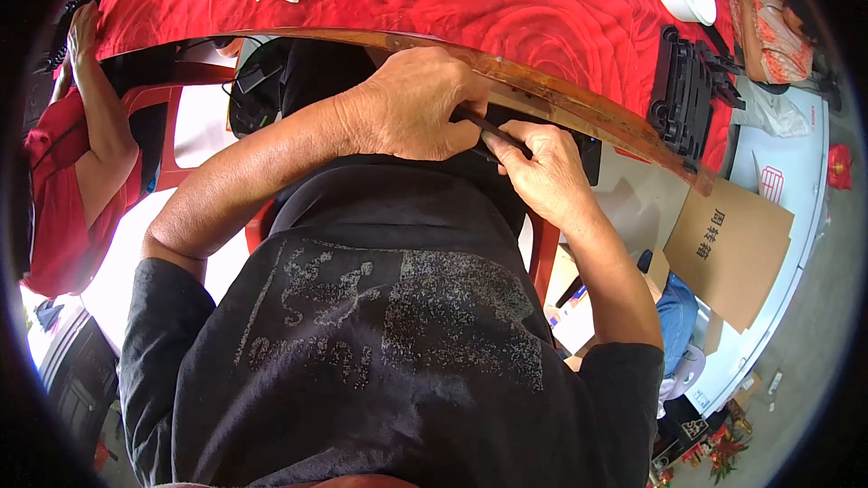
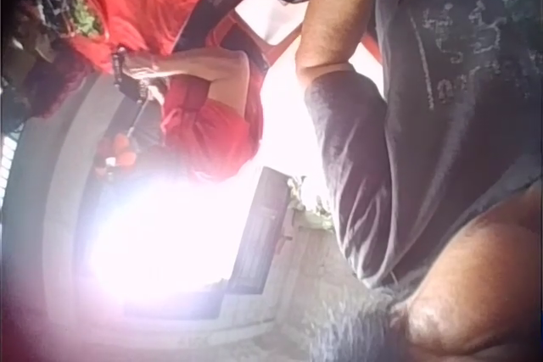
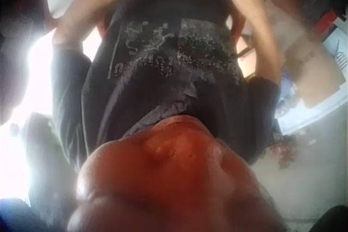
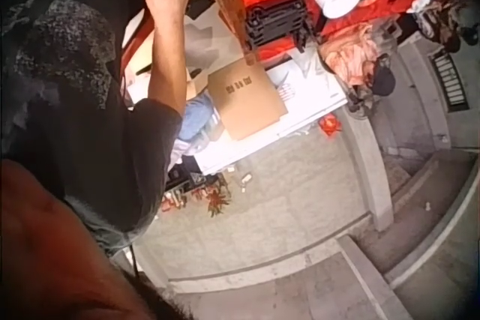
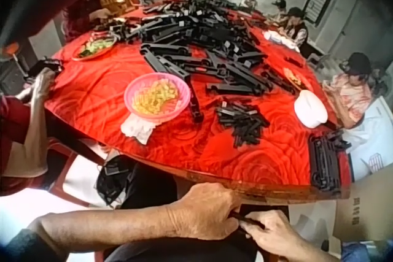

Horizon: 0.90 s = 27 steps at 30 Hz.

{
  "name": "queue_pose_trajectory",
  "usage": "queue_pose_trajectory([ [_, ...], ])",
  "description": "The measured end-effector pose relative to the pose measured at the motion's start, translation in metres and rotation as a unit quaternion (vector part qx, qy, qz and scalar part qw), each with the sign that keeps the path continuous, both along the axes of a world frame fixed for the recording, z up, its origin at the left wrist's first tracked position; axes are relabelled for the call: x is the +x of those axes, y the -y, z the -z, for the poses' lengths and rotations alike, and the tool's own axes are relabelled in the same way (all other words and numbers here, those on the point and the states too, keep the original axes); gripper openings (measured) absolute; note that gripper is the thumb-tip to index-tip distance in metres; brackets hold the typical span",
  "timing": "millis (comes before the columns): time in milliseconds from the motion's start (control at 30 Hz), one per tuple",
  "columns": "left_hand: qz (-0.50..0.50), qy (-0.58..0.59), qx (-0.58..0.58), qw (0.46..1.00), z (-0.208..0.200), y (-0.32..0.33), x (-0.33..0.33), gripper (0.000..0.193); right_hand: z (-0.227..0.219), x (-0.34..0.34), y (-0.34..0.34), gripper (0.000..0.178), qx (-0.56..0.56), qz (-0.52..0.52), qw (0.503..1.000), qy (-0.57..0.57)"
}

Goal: The person assembles level components by fitting vials into black plastic housings by hand and pressing the pieces together to secure them.

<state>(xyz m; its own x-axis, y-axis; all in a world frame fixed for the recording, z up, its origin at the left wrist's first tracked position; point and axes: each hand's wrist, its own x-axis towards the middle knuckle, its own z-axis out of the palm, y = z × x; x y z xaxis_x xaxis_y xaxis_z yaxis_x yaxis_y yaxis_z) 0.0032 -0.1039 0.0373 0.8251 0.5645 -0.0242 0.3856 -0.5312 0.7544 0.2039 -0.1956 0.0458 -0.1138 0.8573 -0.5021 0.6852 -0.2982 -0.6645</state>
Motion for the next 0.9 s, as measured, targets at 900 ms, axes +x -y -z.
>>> queue_pose_trajectory([
  [900,0.098,-0.040,0.004,0.994,-0.005,0.001,-0.005,0.020,-0.037,0.020,-0.006,0.021,0.048,-0.057,0.996,0.048],
])
